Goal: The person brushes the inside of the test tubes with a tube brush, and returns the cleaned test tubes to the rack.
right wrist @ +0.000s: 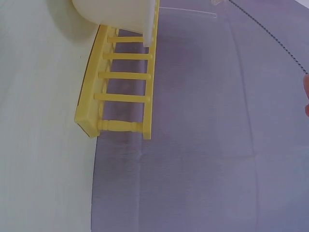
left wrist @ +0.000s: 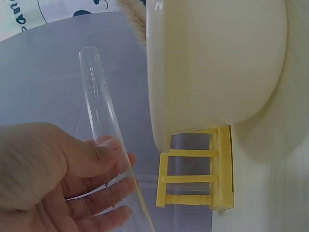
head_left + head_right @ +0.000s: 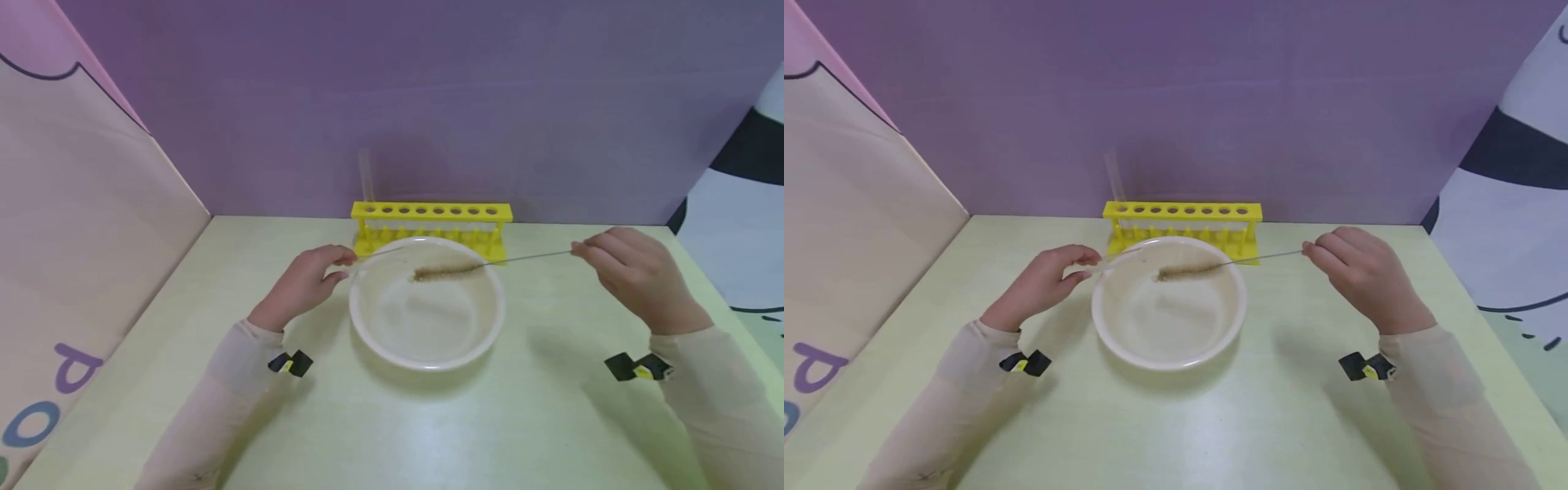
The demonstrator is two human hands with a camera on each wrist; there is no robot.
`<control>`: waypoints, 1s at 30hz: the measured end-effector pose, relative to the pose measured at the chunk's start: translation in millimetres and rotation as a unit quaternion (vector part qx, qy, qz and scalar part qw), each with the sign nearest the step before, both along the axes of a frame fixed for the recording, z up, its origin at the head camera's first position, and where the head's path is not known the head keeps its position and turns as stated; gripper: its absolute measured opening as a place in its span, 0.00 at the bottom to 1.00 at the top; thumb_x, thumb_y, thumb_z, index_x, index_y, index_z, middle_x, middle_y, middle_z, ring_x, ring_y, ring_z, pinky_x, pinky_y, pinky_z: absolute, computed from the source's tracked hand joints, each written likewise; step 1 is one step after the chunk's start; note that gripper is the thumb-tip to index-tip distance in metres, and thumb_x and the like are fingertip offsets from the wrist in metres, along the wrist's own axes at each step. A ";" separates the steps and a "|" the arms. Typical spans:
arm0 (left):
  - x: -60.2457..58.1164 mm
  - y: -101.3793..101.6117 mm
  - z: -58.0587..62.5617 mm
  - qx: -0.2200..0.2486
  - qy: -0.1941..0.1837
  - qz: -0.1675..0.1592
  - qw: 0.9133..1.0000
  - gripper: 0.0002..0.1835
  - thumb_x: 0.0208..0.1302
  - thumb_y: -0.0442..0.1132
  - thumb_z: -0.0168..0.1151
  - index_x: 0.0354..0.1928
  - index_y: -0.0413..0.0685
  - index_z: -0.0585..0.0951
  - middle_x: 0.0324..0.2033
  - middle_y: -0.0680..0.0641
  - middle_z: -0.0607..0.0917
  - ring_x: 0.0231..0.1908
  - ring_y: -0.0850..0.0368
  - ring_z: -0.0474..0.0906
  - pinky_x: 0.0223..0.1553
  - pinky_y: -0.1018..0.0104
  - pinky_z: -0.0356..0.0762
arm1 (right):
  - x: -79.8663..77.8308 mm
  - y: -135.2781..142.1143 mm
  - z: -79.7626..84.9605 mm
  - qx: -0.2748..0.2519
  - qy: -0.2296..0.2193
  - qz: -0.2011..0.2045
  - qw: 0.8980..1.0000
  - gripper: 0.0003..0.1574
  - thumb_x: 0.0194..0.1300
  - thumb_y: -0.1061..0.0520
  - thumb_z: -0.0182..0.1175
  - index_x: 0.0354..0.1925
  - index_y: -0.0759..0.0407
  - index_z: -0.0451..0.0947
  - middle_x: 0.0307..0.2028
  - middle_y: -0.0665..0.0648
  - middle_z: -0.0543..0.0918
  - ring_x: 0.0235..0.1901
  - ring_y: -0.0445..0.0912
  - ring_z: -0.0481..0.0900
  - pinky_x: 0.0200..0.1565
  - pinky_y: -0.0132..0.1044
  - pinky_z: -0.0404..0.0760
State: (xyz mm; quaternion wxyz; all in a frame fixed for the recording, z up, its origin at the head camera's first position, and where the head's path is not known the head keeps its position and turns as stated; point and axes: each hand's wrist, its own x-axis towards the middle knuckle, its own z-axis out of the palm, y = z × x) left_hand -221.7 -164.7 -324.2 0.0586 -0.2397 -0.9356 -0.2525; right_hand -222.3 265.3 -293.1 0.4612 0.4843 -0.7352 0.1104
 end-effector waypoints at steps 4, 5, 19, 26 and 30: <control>0.0 -2.1 -2.7 -0.006 0.007 0.003 1.000 0.14 0.62 0.29 0.60 0.50 0.39 0.79 0.47 0.43 0.82 0.49 0.47 0.77 0.51 0.54 0.75 | 1.1 -2.7 2.6 -0.025 0.015 0.010 1.000 0.21 0.73 0.64 0.41 0.30 0.70 0.78 0.22 0.62 0.78 0.17 0.54 0.68 0.21 0.43 0.65; -0.3 -2.5 -3.6 -0.008 0.010 0.003 1.000 0.14 0.62 0.29 0.60 0.50 0.39 0.79 0.47 0.43 0.82 0.49 0.47 0.77 0.51 0.54 0.75 | 1.6 -3.3 3.2 -0.033 0.019 0.012 0.999 0.20 0.73 0.64 0.42 0.29 0.70 0.78 0.22 0.62 0.78 0.17 0.54 0.68 0.21 0.43 0.65; -4.4 -8.3 -12.5 -0.022 0.031 0.001 0.999 0.14 0.59 0.25 0.61 0.48 0.37 0.79 0.43 0.42 0.83 0.46 0.46 0.78 0.49 0.54 0.75 | 2.5 -13.2 9.9 -0.095 0.082 0.024 0.992 0.20 0.71 0.60 0.50 0.24 0.68 0.75 0.18 0.64 0.76 0.15 0.56 0.65 0.18 0.47 0.62; -5.5 -7.8 -13.1 -0.026 0.028 -0.003 0.999 0.15 0.59 0.25 0.61 0.49 0.38 0.80 0.43 0.42 0.83 0.46 0.46 0.78 0.49 0.54 0.75 | 2.6 -15.7 11.3 -0.098 0.083 0.024 0.991 0.20 0.71 0.60 0.51 0.23 0.68 0.75 0.18 0.64 0.76 0.15 0.56 0.65 0.17 0.48 0.62; -4.4 -5.9 -12.4 -0.031 0.019 -0.003 0.999 0.15 0.60 0.25 0.60 0.49 0.39 0.79 0.43 0.43 0.83 0.46 0.46 0.78 0.49 0.54 0.75 | 3.0 -17.6 12.0 -0.100 0.082 0.027 0.991 0.19 0.71 0.61 0.50 0.24 0.68 0.76 0.18 0.64 0.76 0.14 0.56 0.65 0.17 0.49 0.62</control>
